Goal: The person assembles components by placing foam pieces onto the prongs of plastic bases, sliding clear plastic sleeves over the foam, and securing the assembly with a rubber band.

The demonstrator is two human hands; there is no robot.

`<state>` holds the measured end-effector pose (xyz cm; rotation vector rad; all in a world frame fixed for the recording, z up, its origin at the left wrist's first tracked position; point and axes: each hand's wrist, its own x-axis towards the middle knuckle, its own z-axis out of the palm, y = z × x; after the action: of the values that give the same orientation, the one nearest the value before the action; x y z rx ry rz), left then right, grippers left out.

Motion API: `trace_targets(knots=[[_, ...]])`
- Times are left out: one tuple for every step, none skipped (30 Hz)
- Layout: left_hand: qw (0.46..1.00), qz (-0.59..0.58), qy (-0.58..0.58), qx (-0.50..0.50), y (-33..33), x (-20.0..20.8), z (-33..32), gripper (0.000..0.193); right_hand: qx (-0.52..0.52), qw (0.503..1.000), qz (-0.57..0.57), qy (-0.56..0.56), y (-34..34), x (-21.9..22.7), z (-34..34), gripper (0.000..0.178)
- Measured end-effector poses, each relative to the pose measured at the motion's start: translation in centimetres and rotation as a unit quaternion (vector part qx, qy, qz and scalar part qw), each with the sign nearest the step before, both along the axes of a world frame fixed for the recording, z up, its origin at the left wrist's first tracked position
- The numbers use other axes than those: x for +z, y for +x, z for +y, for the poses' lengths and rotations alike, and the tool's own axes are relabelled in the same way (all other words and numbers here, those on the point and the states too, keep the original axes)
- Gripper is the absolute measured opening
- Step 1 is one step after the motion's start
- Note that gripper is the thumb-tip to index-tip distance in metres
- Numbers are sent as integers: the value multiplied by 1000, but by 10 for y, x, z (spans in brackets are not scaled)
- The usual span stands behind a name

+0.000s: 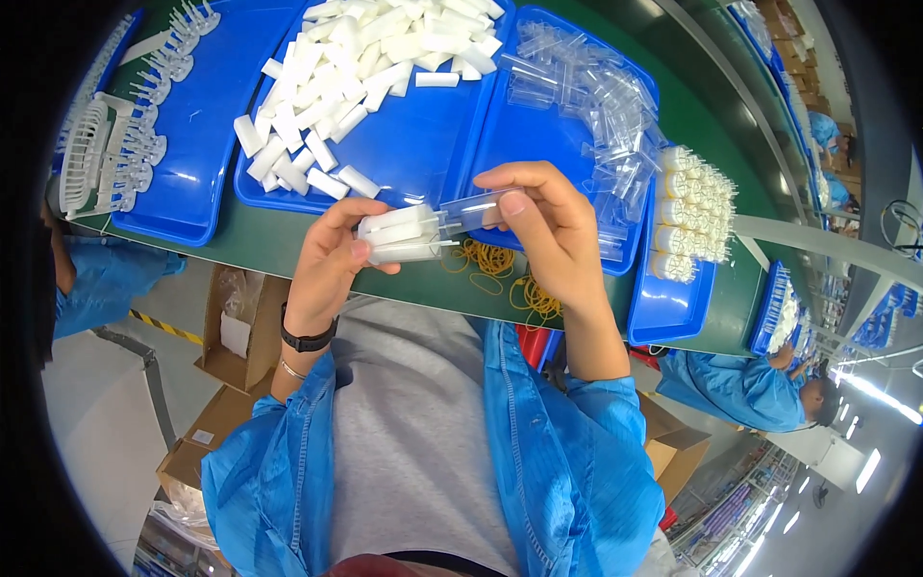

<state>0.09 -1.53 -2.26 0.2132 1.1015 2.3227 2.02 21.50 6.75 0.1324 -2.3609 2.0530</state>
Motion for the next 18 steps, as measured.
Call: trace_targets(knots=[[1000, -3, 22, -3, 0, 0, 0, 35, -6, 1000, 11, 17, 1, 0, -3, 17], [1000, -4, 21, -3, 0, 0, -1, 35, -13, 999, 23, 34, 1, 0, -4, 16], [1000, 2, 27, -2, 0, 0, -1, 34, -13, 999, 22, 34, 1, -1, -5, 16], [999, 9, 33, -2, 0, 1, -1, 34, -6, 998, 35, 49, 0, -3, -4, 14], [999, 8, 32, -2, 0, 2, -1, 34, 1, 997, 48, 64, -1, -5, -4, 13], [1000, 11, 29, 1, 1, 2, -1, 33, 2, 997, 48, 64, -2, -7, -3, 13], [1000, 13, 25, 3, 1, 2, 0, 33, 24, 993, 79, 87, -4, -9, -3, 11], [1000, 13, 25, 4, 1, 1, 0, 33, 46, 987, 109, 110, -5, -10, -3, 10], [999, 20, 25, 3, 1, 1, 0, 32, 47, 987, 108, 110, -5, -10, -3, 10], [999, 27, 24, 2, 1, 1, 0, 32, 42, 988, 107, 105, -4, -9, -4, 9], [999, 26, 24, 2, 1, 2, 0, 32, 36, 989, 106, 100, -4, -9, -6, 9], [999, 25, 22, 2, 1, 5, 0, 32, 37, 989, 105, 99, -3, -9, -7, 9], [999, 25, 20, 3, 1, 7, 0, 32, 37, 989, 109, 94, -2, -10, -8, 10], [1000, 24, 20, 3, 2, 7, 1, 32, 38, 989, 112, 88, -2, -10, -9, 11], [999, 54, -7, 4, 3, 6, 2, 33, 38, 989, 112, 87, -1, -10, -11, 11], [996, 83, -35, 5, 3, 6, 3, 34, 44, 989, 113, 89, 0, -9, -14, 11], [996, 82, -36, 5, 3, 6, 4, 34, 51, 988, 115, 91, 1, -9, -16, 12], [994, 101, -47, 12, 4, 7, 5, 35, 51, 988, 114, 90, 2, -8, -17, 12]])
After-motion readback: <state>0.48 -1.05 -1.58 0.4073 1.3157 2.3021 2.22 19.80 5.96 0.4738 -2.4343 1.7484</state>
